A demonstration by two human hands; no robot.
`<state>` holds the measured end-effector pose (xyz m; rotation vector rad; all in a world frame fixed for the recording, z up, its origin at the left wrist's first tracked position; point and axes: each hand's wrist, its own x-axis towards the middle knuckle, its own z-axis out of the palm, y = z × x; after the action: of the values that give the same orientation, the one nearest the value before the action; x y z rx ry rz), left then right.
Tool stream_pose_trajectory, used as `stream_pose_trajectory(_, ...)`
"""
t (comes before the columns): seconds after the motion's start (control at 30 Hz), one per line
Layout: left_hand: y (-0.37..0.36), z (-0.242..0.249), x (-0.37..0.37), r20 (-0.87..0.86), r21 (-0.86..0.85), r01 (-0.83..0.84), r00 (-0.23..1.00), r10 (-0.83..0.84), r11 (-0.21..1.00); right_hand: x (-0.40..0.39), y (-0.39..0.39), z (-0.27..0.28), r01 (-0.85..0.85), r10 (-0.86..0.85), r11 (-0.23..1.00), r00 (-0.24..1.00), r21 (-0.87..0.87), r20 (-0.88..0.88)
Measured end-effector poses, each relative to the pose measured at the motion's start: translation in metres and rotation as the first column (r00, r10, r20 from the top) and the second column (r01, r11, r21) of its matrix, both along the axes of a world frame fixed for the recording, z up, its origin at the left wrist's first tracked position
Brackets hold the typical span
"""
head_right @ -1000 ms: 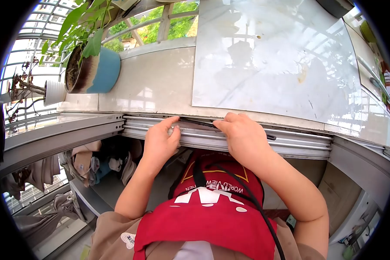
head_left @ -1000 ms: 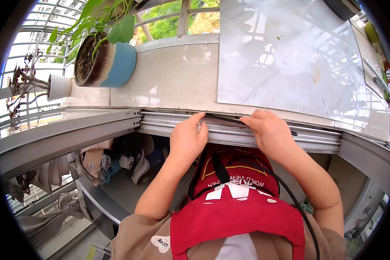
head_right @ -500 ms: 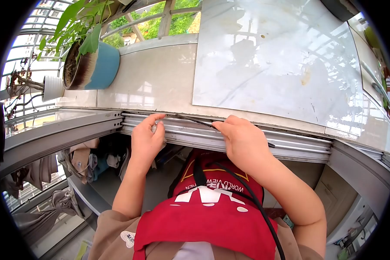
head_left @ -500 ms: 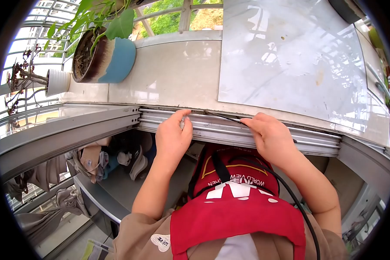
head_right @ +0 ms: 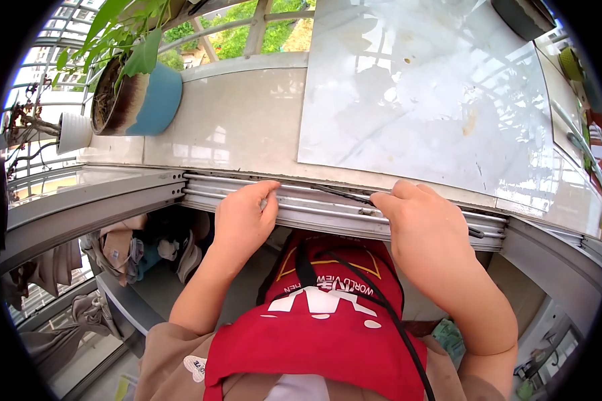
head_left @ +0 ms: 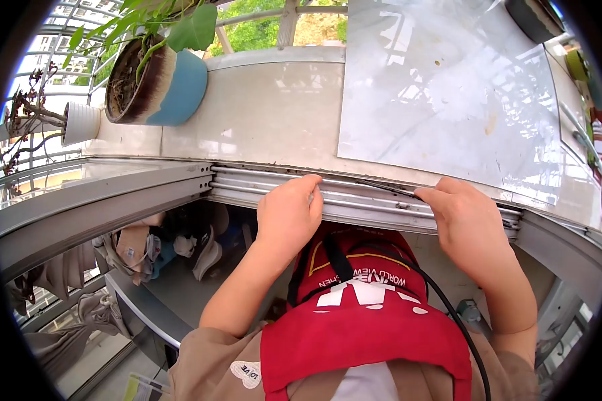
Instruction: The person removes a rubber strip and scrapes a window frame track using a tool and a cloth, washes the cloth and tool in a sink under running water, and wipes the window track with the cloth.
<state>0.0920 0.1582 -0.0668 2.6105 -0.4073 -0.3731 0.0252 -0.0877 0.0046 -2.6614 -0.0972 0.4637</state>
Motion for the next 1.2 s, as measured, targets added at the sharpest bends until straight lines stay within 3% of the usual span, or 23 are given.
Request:
stream_pose_trajectory(0.07,-0.01,-0.002,-0.003,-0.052,0.035,0.055,0.997,-0.053,0.998,-0.009,-0.005,0.001,0.123,-0.123,0.992,0.992,0.016,0.029)
stream_pose_trajectory(0.27,-0.037,-0.003,-0.01,-0.107,-0.074,0.135,0.984,-0.142,0.988,-0.034,-0.015,-0.014,0.214,-0.216,0.975,0.976,0.063,0.025)
stream_pose_trajectory(0.33,-0.045,0.004,-0.006,-0.185,0.086,0.156,0.973,-0.139,0.984,-0.039,-0.015,-0.025,0.225,-0.227,0.972,0.973,0.063,0.032)
stream_pose_trajectory(0.43,-0.042,-0.001,-0.009,-0.089,0.041,0.202,0.976,-0.198,0.978,-0.042,-0.012,-0.041,0.248,-0.252,0.961,0.968,0.12,0.021)
stream_pose_trajectory(0.53,-0.045,0.001,-0.01,-0.099,0.082,0.213,0.974,-0.205,0.974,-0.039,-0.013,-0.054,0.243,-0.252,0.952,0.968,0.188,0.02)
stream_pose_trajectory(0.67,-0.048,0.002,-0.011,-0.124,0.09,0.212,0.972,-0.2,0.973,-0.032,-0.024,-0.059,0.297,-0.265,0.893,0.954,0.338,-0.14)
stream_pose_trajectory(0.77,-0.043,-0.006,-0.014,-0.084,0.038,0.192,0.979,-0.188,0.981,-0.03,-0.026,-0.064,0.25,-0.213,0.876,0.968,0.414,-0.133)
stream_pose_trajectory(0.97,-0.041,-0.005,-0.015,-0.177,-0.043,0.067,0.981,-0.073,0.997,-0.027,-0.028,-0.063,0.238,-0.207,0.87,0.971,0.432,-0.117)
stream_pose_trajectory(1.0,-0.041,-0.004,-0.017,-0.135,-0.022,0.076,0.988,-0.079,0.997,-0.026,-0.03,-0.057,0.236,-0.205,0.871,0.972,0.431,-0.119)
stream_pose_trajectory(1.07,-0.042,-0.005,-0.019,-0.096,-0.003,0.082,0.992,-0.082,0.997,-0.023,-0.032,-0.045,0.236,-0.219,0.933,0.971,0.27,-0.091)
stream_pose_trajectory(1.2,-0.04,-0.007,-0.016,0.008,0.062,0.095,0.995,-0.096,0.994,-0.016,-0.033,-0.045,0.176,-0.189,0.953,0.982,0.249,0.03)
